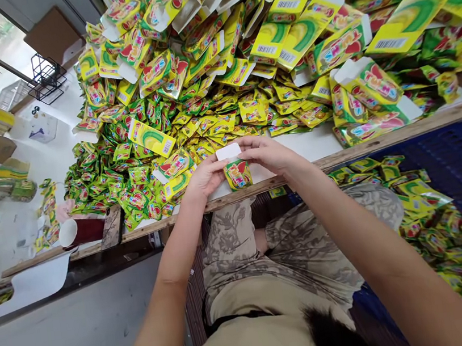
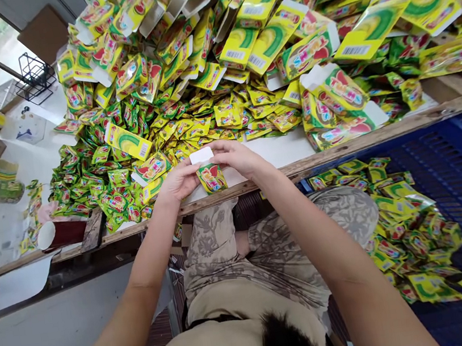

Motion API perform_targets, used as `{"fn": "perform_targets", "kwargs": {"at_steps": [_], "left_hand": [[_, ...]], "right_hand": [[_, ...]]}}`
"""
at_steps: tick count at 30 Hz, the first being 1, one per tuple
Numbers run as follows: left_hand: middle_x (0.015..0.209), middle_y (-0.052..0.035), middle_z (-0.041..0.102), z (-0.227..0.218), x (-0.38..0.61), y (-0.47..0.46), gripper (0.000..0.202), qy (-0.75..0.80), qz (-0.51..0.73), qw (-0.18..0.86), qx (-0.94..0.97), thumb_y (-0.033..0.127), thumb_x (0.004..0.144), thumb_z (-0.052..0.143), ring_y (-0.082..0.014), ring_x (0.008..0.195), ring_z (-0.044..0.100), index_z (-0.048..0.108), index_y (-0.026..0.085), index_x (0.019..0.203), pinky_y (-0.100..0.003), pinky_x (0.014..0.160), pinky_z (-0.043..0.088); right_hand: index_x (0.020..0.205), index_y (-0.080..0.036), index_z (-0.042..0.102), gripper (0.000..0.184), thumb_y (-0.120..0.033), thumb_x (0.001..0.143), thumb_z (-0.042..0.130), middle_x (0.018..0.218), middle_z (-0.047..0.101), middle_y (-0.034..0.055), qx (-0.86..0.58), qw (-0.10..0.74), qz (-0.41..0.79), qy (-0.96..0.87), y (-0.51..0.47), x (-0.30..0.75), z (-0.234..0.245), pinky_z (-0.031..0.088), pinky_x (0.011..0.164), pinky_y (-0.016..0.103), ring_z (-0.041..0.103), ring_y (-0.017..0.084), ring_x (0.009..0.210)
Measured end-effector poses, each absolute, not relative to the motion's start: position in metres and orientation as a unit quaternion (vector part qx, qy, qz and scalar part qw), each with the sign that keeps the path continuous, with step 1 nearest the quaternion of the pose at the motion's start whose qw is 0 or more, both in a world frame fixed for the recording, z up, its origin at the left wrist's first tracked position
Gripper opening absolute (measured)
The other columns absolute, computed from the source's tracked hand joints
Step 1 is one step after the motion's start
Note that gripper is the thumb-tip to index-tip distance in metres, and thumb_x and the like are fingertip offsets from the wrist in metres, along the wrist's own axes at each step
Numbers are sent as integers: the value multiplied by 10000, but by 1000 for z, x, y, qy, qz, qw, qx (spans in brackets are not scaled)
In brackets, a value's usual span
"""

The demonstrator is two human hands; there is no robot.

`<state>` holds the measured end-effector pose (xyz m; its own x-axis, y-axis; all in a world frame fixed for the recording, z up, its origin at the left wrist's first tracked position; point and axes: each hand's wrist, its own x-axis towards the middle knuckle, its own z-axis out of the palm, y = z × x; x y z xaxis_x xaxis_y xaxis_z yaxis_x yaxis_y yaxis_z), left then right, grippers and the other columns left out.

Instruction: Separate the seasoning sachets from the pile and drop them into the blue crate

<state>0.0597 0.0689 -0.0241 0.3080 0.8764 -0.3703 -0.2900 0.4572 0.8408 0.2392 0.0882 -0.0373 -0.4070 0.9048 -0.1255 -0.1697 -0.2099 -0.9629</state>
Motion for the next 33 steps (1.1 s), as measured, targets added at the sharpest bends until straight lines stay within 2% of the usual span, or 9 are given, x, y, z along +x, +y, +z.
{"fn": "perform_targets", "kwargs": {"at_steps": [2, 4, 7, 12, 17, 22, 28, 30, 33], "left_hand": [[891, -56, 744, -27, 62, 60, 227, 482, 476, 627, 385, 254, 657, 784, -215, 905, 691, 684, 172, 843, -409, 926, 527], [900, -51, 741, -32, 65, 51, 217, 504, 532, 518, 440, 309, 672, 796, -200, 910, 684, 698, 183, 819, -392, 926, 526], [989, -71, 733, -38, 68, 41, 257, 494, 549, 450, 502, 359, 662, 813, -213, 996, 678, 724, 192, 836, -400, 966, 509], [969, -79, 731, -31, 66, 39, 259, 483, 536, 454, 522, 398, 689, 793, -202, 986, 681, 717, 181, 808, -390, 954, 513], [914, -56, 719, -21, 67, 44, 315, 489, 507, 499, 505, 346, 635, 829, -154, 845, 678, 673, 174, 848, -324, 842, 542], [871, -48, 713, -21, 70, 47, 284, 501, 508, 500, 491, 344, 665, 795, -163, 794, 675, 681, 166, 855, -333, 803, 535], [796, -25, 713, -17, 64, 52, 251, 503, 485, 535, 475, 341, 654, 812, -147, 728, 658, 705, 170, 803, -320, 763, 527], [815, -28, 720, -16, 60, 52, 249, 495, 475, 544, 483, 354, 651, 819, -149, 746, 659, 721, 175, 794, -325, 779, 528], [909, -46, 729, -17, 57, 48, 245, 468, 476, 532, 520, 373, 678, 808, -171, 875, 672, 741, 191, 829, -351, 878, 518]], "right_hand": [[870, -193, 696, 239, -341, 685, 729, 887, 711, 40, -360, 397, 642, -548, 91, 241, -35, 524, 774, 347, 636, 176, 783], [835, -212, 713, 187, -372, 738, 704, 883, 719, 41, -360, 412, 574, -609, 91, 243, -35, 517, 824, 372, 644, 195, 826], [843, -238, 740, 184, -403, 786, 682, 905, 730, 50, -361, 427, 490, -669, 87, 248, -36, 507, 868, 396, 656, 220, 891], [901, -228, 741, 246, -436, 771, 715, 968, 734, 67, -351, 434, 479, -678, 76, 249, -39, 513, 881, 395, 664, 232, 945], [889, -185, 707, 329, -470, 726, 741, 889, 724, 66, -367, 437, 547, -612, 74, 241, -40, 543, 756, 360, 660, 192, 777], [779, -168, 689, 322, -478, 704, 736, 752, 696, 38, -397, 443, 542, -594, 80, 237, -33, 520, 674, 319, 615, 158, 671], [718, -174, 680, 317, -485, 706, 736, 702, 681, 29, -394, 439, 539, -601, 84, 237, -27, 499, 642, 307, 595, 150, 640], [708, -178, 691, 324, -499, 709, 736, 705, 686, 30, -380, 439, 543, -606, 84, 241, -28, 505, 659, 313, 603, 155, 651], [767, -192, 729, 325, -514, 724, 729, 780, 719, 40, -360, 435, 554, -612, 80, 247, -32, 527, 723, 335, 642, 179, 729]]}}
